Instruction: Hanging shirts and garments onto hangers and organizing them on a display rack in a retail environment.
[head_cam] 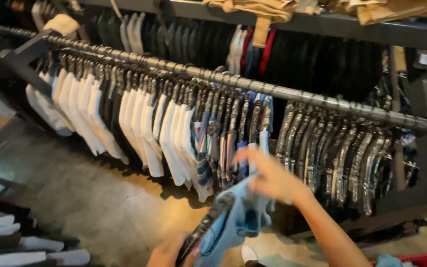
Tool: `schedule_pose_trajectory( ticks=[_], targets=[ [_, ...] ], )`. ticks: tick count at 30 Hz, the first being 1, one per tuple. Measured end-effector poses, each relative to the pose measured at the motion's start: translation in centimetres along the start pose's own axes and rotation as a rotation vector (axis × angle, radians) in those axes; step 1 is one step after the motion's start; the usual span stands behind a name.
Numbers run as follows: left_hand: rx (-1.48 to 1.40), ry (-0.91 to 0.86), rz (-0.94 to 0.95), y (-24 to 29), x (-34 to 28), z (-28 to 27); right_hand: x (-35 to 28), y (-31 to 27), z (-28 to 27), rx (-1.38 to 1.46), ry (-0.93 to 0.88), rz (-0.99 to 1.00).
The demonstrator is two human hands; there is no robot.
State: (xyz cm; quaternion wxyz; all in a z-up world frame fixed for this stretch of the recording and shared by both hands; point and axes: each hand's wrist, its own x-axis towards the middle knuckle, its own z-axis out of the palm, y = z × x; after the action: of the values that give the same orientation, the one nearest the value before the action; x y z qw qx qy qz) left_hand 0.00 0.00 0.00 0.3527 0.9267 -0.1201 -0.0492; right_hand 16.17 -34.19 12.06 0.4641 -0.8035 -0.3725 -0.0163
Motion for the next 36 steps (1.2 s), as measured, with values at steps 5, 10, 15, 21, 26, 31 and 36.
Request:
schedule_pose_trajectory(
  ticks=[5, 10, 15, 21, 26, 31, 36],
  targets=[
    [0.008, 0.042, -0.214, -7.5, -2.3, 8.6, -0.1, 21.1, 4.7, 0.080, 0.455, 0.589],
    [-0.131, 0.112, -0.287, -5.9, -1.2, 15.3, 3.7, 27.3, 6.9, 0.792, 0.426, 0.890],
    [0.126, 0.230, -0.314, 11.3, 6.7, 8.3, 2.8, 29.7, 1.9, 0.837, 0.150, 0.840],
    [-0.030, 0.538, 0.045, 14.2, 17.6, 13.0, 1.8, 28.8, 1.0, 0.959, 0.258, 0.783],
    [-0.018, 0.477, -0.037, 16.1, 26.8, 13.6, 0.0, 26.1, 0.6, 1.247, 0.474, 0.555],
    [0.014, 0.444, -0.044, 16.2, 32.6, 14.4, -2.5, 22.2, 0.5, 1.226, 0.459, 0.264],
    [0.054, 0.373, -0.115, 12.0, 34.8, 16.5, -6.5, 18.5, -1.2, 1.023, 0.353, 0.474]
  ],
)
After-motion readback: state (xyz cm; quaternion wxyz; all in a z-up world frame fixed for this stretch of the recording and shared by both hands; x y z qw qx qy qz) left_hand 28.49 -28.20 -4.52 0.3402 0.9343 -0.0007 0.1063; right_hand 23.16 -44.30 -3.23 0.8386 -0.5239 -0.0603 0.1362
